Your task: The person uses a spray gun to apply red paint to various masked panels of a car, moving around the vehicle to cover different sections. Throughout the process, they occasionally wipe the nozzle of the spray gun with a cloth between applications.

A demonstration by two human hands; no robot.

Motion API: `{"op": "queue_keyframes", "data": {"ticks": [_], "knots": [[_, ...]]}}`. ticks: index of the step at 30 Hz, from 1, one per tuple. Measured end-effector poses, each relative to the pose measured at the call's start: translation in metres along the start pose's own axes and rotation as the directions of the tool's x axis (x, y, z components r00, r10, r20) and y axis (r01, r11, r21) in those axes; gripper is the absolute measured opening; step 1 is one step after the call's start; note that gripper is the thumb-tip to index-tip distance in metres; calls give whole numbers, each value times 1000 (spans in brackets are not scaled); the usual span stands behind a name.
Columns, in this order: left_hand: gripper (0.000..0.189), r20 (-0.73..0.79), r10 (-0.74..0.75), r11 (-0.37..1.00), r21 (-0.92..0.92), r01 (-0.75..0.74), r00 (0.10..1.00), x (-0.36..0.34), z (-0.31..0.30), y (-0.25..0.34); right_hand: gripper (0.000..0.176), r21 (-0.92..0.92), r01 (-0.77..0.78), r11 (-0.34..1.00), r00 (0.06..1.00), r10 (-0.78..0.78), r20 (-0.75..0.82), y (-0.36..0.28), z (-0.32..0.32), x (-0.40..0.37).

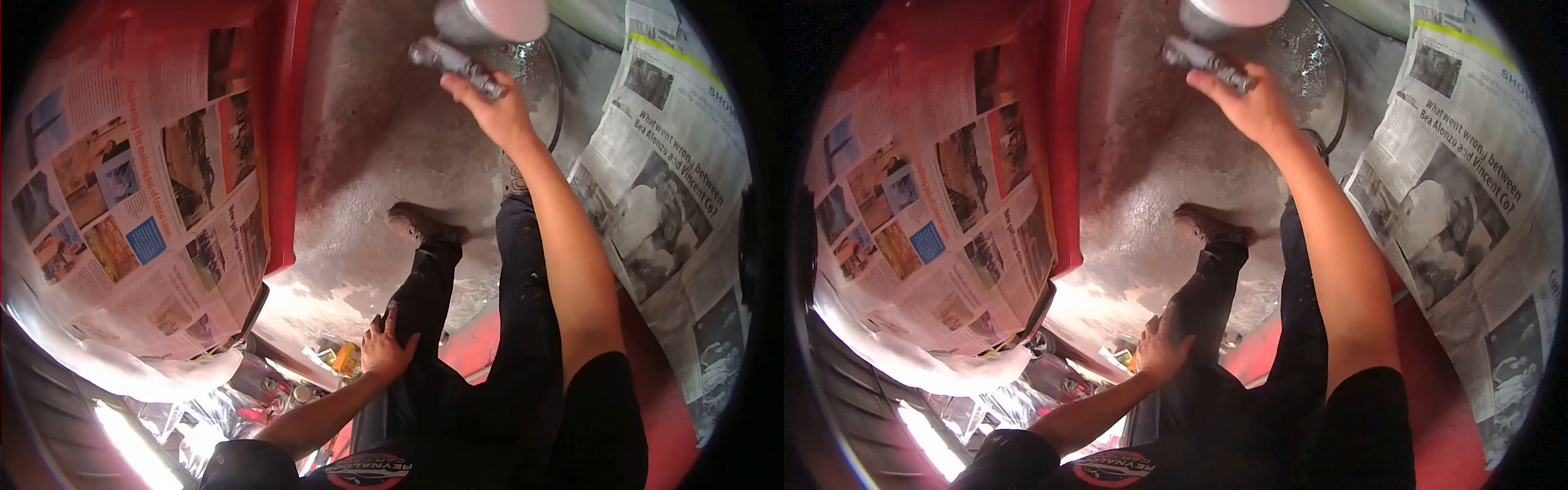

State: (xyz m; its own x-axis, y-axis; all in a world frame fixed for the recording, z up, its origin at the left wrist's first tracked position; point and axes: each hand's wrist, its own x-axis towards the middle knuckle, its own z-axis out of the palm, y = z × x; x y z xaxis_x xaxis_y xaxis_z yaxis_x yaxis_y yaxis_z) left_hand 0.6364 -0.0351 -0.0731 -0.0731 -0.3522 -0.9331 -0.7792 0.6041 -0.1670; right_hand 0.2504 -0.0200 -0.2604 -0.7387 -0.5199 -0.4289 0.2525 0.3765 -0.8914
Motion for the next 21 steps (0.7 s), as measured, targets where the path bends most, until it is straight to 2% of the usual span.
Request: {"op": "queue_keyframes", "data": {"ticks": [2, 6, 13, 21], "knots": [[86, 7, -4, 1000, -5, 4, 1000, -1, 1, -2, 35, 95, 83, 992, 984, -66, -166, -14, 7, 15], [85, 12, -9, 1000, -10, 9, 1000, -3, 6, -8, 37, 155, 202, 967, 955, -160, -248, -43, 17, 24], [82, 10, -5, 1000, -29, 6, 1000, -5, 5, -15, 44, 87, 117, 989, 989, -108, -101, -47, 35, 15], [79, -9, 11, 997, -80, -12, 1000, -5, 15, -29, 47, 98, 107, 989, 983, -91, -157, -43, 45, 10]]}}
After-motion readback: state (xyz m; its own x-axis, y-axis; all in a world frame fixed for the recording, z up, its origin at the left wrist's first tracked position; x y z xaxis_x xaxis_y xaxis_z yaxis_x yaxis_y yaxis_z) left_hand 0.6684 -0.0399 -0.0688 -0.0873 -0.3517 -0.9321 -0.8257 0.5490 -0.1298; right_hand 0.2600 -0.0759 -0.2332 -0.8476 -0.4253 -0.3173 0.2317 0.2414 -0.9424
